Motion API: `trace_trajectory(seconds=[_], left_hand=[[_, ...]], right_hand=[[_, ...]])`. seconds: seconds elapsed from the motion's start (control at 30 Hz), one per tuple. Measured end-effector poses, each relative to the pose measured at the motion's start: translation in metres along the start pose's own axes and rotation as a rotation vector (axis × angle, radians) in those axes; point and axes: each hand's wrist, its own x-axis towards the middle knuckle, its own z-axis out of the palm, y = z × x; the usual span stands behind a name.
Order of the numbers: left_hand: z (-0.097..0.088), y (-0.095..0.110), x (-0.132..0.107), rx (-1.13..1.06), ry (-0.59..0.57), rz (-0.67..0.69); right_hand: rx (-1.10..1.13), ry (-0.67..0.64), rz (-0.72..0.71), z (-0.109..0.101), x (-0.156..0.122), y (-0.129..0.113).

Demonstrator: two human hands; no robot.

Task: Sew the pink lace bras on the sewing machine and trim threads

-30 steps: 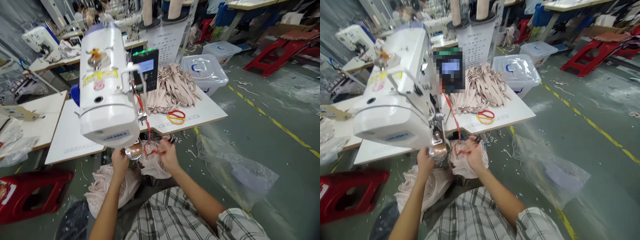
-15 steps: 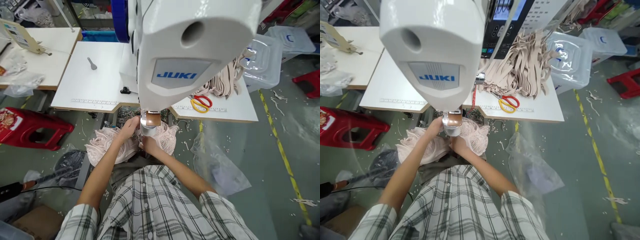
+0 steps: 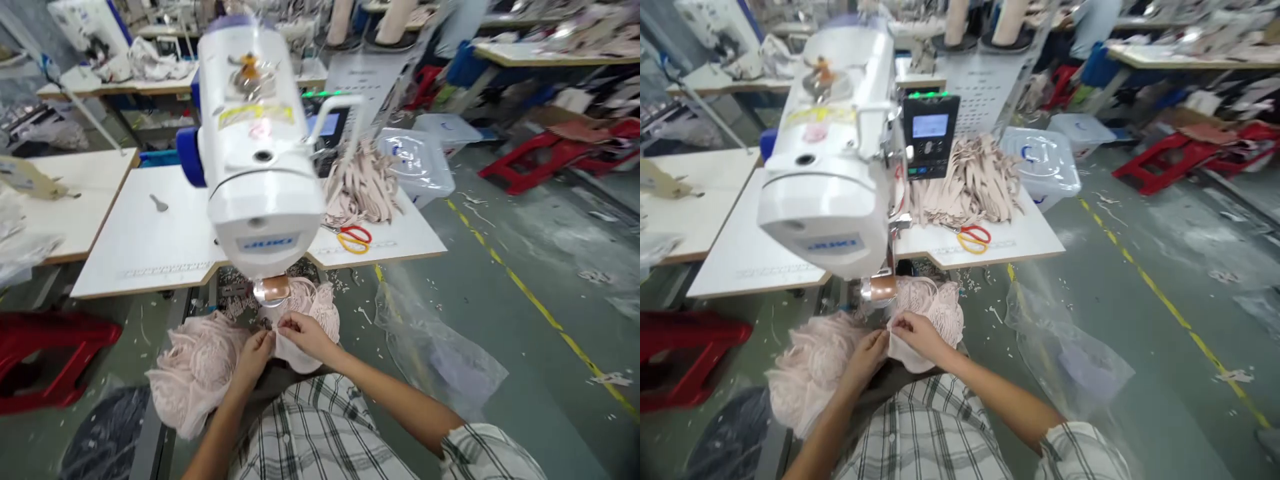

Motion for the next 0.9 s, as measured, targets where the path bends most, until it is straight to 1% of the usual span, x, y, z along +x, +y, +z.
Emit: trace_trajectory(seconds=[0.07, 0.13, 0.2, 0.23, 0.27, 0.3, 0.33, 0.37, 0.4, 0.43, 0.47, 0.5, 0.53, 0.6, 0.67, 0.73, 0.8, 0.9], left_hand=[[0.016, 0.014, 0.002, 0.095, -0.085, 0.052], [0.027, 0.029, 0.002, 0.184, -0.155, 0.106], [0.031, 0.04, 0.0, 0.333, -0.168, 0.164], [0.032, 0.044, -0.002, 0.442, -0.145, 0.197], [0.033, 0.046, -0.004, 0.565, -0.106, 0.23], [0.033, 0.048, -0.006, 0.69, -0.061, 0.262], [0.033, 0.049, -0.008, 0.797, -0.024, 0.295], [0.033, 0.049, -0.011, 0.872, -0.004, 0.327], [0.034, 0.049, -0.013, 0.92, 0.0, 0.361], [0.035, 0.05, -0.015, 0.945, -0.007, 0.393], [0.036, 0.051, -0.017, 0.948, -0.024, 0.416], [0.037, 0.052, -0.019, 0.937, -0.046, 0.426], [0.038, 0.053, -0.021, 0.914, -0.063, 0.421], [0.037, 0.055, -0.024, 0.85, -0.07, 0.382], [0.035, 0.057, -0.026, 0.782, -0.049, 0.331], [0.034, 0.061, -0.027, 0.72, -0.028, 0.274], [0.036, 0.069, -0.028, 0.662, -0.043, 0.217], [0.041, 0.086, -0.029, 0.597, -0.135, 0.177]], right_hand=[[0.038, 0.063, -0.034, -0.016, -0.02, -0.013], [0.068, 0.057, -0.071, -0.032, -0.034, -0.02], [0.063, 0.033, -0.114, -0.056, -0.035, -0.024], [0.048, 0.042, -0.131, -0.072, -0.028, -0.026], [0.026, 0.093, -0.145, -0.09, -0.016, -0.028], [0.008, 0.179, -0.155, -0.112, 0.002, -0.031], [0.003, 0.298, -0.159, -0.136, 0.025, -0.037], [-0.022, 0.511, -0.174, -0.161, 0.051, -0.045], [-0.03, 0.672, -0.198, -0.186, 0.08, -0.054], [-0.022, 0.734, -0.219, -0.21, 0.11, -0.064], [-0.007, 0.765, -0.235, -0.231, 0.139, -0.075], [0.015, 0.784, -0.251, -0.249, 0.166, -0.085], [0.037, 0.769, -0.277, -0.262, 0.19, -0.095], [0.046, 0.736, -0.325, -0.276, 0.224, -0.108], [0.043, 0.727, -0.352, -0.278, 0.24, -0.114], [0.035, 0.746, -0.351, -0.275, 0.245, -0.114], [0.019, 0.771, -0.329, -0.272, 0.245, -0.115], [-0.014, 0.795, -0.284, -0.269, 0.235, -0.121]])
